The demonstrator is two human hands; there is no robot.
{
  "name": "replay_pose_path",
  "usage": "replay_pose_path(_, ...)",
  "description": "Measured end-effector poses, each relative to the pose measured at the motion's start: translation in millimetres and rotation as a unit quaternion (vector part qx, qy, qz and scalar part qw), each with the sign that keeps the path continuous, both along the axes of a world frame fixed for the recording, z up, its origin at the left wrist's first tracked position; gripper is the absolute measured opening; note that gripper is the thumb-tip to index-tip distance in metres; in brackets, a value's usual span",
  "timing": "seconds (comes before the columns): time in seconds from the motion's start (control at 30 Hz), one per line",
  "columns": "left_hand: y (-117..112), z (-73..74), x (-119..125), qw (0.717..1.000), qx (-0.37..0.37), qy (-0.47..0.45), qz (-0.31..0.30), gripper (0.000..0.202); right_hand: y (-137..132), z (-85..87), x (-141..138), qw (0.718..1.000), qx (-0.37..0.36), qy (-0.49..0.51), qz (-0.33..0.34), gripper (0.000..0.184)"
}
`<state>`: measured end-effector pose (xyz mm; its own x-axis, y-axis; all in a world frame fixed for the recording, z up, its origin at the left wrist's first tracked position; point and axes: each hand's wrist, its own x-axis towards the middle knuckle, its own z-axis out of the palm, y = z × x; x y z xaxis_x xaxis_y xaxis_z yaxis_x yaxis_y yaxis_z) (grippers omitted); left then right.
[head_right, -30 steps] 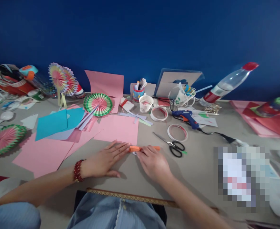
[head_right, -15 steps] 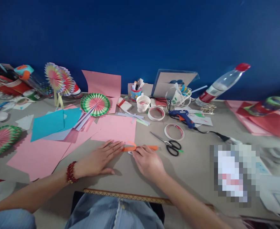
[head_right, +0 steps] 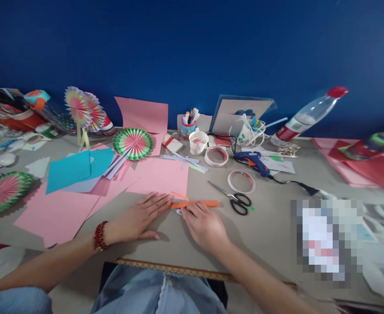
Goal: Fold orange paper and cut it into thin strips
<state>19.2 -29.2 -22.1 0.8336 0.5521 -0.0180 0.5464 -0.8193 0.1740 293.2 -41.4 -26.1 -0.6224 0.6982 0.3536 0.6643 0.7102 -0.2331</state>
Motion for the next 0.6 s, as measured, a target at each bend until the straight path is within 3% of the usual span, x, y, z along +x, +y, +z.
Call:
replay_pose_path(0.33,11.6,7.6,-19.3,1.0,0.011,-0.003,-0.015,0.086,3.5,2.1,-4.7,1.0,-0.017,-0.003,0.004,0.023)
replay_pose_path(0.6,15.4,3.1,-27.3,0.999,0.024,0.021,-0.035,0.089,3.3,0.7,-9.6,1.0,-0.005,-0.017,-0.001,0.021)
